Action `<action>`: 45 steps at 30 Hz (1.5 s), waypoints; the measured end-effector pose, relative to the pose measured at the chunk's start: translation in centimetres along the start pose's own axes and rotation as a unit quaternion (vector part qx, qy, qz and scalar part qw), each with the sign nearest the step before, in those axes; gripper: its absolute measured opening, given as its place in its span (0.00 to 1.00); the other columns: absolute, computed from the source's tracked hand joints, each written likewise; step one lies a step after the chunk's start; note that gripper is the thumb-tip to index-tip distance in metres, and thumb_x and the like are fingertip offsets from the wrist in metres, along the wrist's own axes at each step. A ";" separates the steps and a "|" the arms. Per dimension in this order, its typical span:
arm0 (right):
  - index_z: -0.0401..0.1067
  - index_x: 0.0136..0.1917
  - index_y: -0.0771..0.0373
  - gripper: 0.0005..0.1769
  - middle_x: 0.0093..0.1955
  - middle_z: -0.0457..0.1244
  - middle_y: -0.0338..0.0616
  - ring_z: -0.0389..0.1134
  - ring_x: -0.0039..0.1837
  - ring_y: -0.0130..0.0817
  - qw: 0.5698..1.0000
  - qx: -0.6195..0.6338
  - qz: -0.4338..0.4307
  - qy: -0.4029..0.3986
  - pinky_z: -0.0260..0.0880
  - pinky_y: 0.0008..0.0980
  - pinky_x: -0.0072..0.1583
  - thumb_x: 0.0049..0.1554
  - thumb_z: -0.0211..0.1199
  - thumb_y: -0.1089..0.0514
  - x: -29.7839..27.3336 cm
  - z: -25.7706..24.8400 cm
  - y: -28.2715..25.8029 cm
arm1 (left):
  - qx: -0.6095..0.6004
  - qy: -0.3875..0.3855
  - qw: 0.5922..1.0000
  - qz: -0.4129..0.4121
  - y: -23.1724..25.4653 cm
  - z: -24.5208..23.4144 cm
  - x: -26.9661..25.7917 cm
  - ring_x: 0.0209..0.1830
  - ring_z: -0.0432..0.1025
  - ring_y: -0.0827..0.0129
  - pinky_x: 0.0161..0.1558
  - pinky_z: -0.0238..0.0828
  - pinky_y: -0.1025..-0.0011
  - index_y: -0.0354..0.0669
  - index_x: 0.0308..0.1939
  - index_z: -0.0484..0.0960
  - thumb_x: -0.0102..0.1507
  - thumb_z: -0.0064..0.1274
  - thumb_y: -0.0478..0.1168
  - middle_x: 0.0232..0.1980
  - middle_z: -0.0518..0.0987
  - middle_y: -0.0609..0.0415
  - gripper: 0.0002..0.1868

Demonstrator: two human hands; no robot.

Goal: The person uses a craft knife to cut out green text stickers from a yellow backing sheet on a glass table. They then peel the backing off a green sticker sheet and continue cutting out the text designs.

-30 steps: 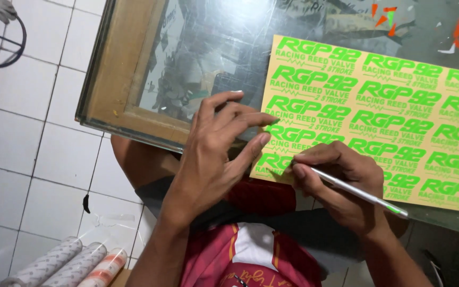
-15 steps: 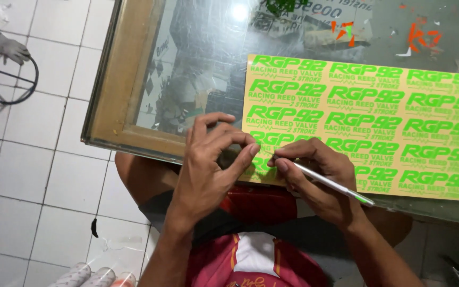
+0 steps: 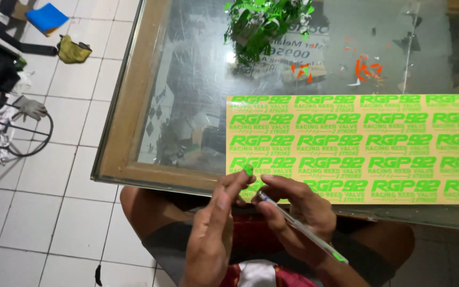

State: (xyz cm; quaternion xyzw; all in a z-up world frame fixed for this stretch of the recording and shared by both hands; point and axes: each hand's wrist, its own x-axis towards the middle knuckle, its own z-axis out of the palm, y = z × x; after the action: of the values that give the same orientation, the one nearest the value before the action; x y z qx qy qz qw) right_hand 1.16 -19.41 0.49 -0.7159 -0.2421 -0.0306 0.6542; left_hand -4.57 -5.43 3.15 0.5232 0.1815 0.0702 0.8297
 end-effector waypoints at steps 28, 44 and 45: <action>0.74 0.61 0.69 0.19 0.43 0.66 0.45 0.67 0.42 0.30 0.998 0.063 0.009 -0.021 0.69 0.25 0.48 0.66 0.56 0.53 6.0 0.0 -0.4 | -0.111 -0.026 0.980 0.163 -2.8 -1.2 -1.3 0.59 0.63 0.70 0.53 0.59 0.75 0.22 0.71 0.67 0.69 0.43 0.51 0.72 0.62 0.47 0.36; 0.66 0.73 0.64 0.21 0.45 0.58 0.49 0.61 0.38 0.44 0.885 -0.393 -0.189 -0.165 0.64 0.44 0.35 0.68 0.49 0.62 26.3 -2.2 10.0 | -0.206 0.090 0.965 0.136 -7.1 -6.2 -0.2 0.50 0.70 0.59 0.44 0.62 0.69 0.17 0.56 0.83 0.65 0.51 0.39 0.56 0.75 0.42 0.25; 0.64 0.77 0.64 0.25 0.47 0.58 0.50 0.61 0.41 0.43 0.880 -0.413 -0.157 -0.178 0.67 0.44 0.37 0.67 0.49 0.61 26.2 -2.5 9.9 | -0.218 0.089 0.964 0.122 -7.0 -6.5 -0.2 0.50 0.71 0.59 0.43 0.63 0.70 0.15 0.59 0.80 0.65 0.50 0.40 0.59 0.75 0.43 0.27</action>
State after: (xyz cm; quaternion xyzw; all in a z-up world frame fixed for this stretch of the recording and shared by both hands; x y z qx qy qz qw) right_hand 28.75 -13.99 1.14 -0.8670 -0.4289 -0.1021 0.2321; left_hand -7.70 -3.14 -5.54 0.3391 0.1698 0.2550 0.8895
